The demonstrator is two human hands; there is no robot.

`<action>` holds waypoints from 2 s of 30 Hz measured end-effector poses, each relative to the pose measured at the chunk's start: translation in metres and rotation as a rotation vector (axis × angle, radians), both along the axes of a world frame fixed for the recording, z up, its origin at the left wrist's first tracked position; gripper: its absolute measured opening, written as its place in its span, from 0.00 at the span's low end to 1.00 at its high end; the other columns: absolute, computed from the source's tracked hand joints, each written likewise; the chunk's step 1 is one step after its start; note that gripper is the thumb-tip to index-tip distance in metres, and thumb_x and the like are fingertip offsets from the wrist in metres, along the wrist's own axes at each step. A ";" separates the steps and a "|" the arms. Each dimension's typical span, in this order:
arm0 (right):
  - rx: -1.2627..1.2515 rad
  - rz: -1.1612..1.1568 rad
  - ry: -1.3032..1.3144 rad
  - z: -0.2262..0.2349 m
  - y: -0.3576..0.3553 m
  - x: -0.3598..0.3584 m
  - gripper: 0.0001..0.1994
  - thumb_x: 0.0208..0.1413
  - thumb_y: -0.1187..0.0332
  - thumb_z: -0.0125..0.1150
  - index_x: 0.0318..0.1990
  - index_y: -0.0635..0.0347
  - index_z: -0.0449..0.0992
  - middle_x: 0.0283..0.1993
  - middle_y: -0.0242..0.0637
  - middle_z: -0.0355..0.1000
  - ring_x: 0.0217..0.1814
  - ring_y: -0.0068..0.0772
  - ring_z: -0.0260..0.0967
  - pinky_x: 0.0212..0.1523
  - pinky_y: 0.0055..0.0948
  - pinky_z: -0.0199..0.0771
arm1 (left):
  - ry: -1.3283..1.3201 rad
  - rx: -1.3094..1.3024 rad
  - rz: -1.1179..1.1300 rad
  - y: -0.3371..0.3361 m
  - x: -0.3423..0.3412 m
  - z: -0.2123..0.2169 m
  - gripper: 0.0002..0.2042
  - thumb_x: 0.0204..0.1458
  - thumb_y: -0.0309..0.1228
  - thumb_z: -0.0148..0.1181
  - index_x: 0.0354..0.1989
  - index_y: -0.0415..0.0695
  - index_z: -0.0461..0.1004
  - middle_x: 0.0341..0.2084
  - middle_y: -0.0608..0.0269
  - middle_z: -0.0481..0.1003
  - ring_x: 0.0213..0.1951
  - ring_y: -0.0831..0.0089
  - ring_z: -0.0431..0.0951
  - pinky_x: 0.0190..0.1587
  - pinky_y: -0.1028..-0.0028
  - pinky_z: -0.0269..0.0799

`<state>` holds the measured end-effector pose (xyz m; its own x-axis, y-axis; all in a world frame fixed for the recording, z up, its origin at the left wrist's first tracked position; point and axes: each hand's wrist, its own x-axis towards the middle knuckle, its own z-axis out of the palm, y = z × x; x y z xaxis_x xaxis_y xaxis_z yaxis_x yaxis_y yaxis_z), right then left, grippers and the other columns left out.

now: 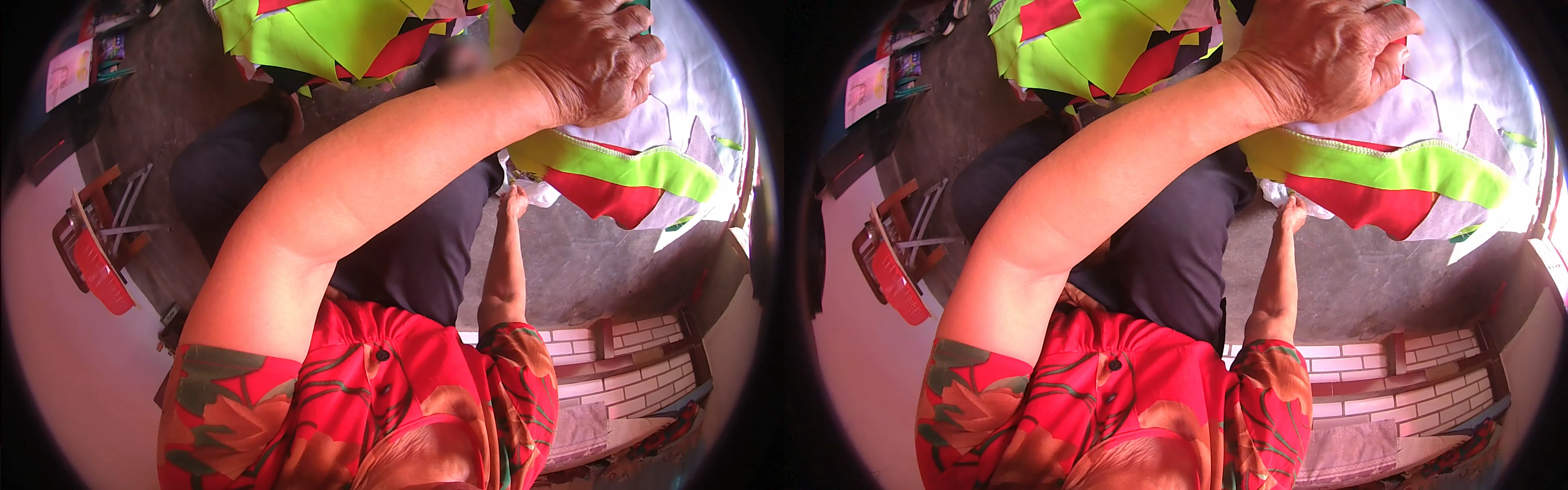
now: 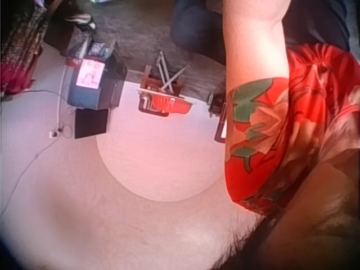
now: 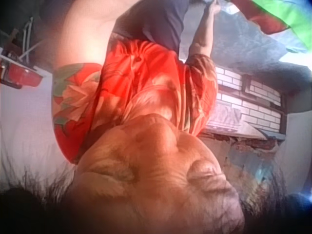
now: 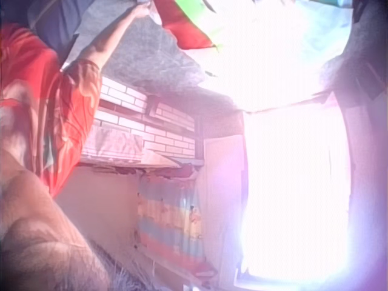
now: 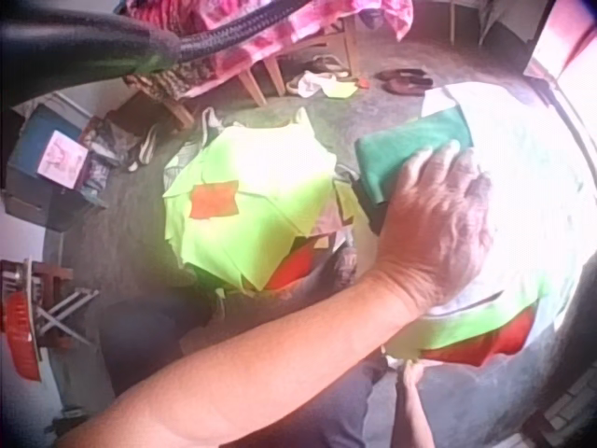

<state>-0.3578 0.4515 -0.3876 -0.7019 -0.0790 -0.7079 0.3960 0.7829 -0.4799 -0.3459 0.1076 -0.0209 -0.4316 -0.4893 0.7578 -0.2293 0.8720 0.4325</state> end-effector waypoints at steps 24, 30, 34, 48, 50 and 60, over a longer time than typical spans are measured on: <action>-0.155 -0.136 0.206 -0.039 -0.008 -0.024 0.10 0.47 0.74 0.61 0.38 0.59 0.70 0.16 0.30 0.65 0.15 0.19 0.59 0.14 0.20 0.58 | 0.082 -0.007 -0.031 -0.001 -0.012 -0.009 0.15 0.48 0.35 0.47 0.40 0.37 0.71 0.41 0.49 0.72 0.49 0.54 0.68 0.55 0.58 0.57; -0.281 -0.100 0.243 -0.057 -0.011 -0.024 0.13 0.43 0.78 0.64 0.37 0.59 0.69 0.16 0.30 0.65 0.13 0.20 0.59 0.13 0.21 0.57 | 0.080 -0.016 -0.019 -0.002 -0.010 -0.007 0.16 0.49 0.35 0.46 0.40 0.37 0.71 0.42 0.47 0.72 0.49 0.53 0.69 0.55 0.57 0.57; -0.237 -0.028 0.291 -0.058 -0.018 -0.029 0.12 0.43 0.76 0.64 0.35 0.58 0.68 0.17 0.30 0.65 0.13 0.20 0.57 0.12 0.20 0.56 | 0.036 -0.008 -0.022 -0.001 -0.006 -0.003 0.16 0.48 0.34 0.46 0.40 0.37 0.71 0.42 0.47 0.72 0.49 0.53 0.69 0.55 0.57 0.57; -0.575 -0.394 -0.122 0.011 -0.030 -0.046 0.09 0.47 0.64 0.60 0.32 0.54 0.68 0.21 0.30 0.65 0.14 0.20 0.55 0.13 0.19 0.54 | 0.043 -0.014 0.000 0.001 -0.005 -0.001 0.15 0.47 0.35 0.47 0.39 0.37 0.71 0.40 0.47 0.71 0.48 0.53 0.68 0.54 0.57 0.57; -0.647 -0.481 -0.187 0.012 -0.023 -0.048 0.09 0.47 0.64 0.59 0.34 0.54 0.68 0.23 0.30 0.66 0.17 0.20 0.58 0.15 0.19 0.57 | 0.030 -0.012 -0.028 0.001 -0.003 0.001 0.15 0.47 0.35 0.47 0.39 0.38 0.71 0.40 0.48 0.71 0.48 0.53 0.68 0.54 0.57 0.57; -0.515 -0.300 -0.516 0.029 -0.014 -0.025 0.12 0.52 0.56 0.57 0.34 0.52 0.67 0.25 0.28 0.66 0.21 0.20 0.59 0.20 0.21 0.60 | 0.027 0.027 -0.023 0.001 -0.006 -0.002 0.16 0.48 0.35 0.47 0.41 0.38 0.70 0.42 0.49 0.71 0.48 0.54 0.68 0.55 0.58 0.57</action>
<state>-0.3828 0.4373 -0.3587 -0.3378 -0.3449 -0.8758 0.8265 0.3366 -0.4513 -0.3517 0.1085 -0.0233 -0.4225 -0.5000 0.7560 -0.1976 0.8648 0.4616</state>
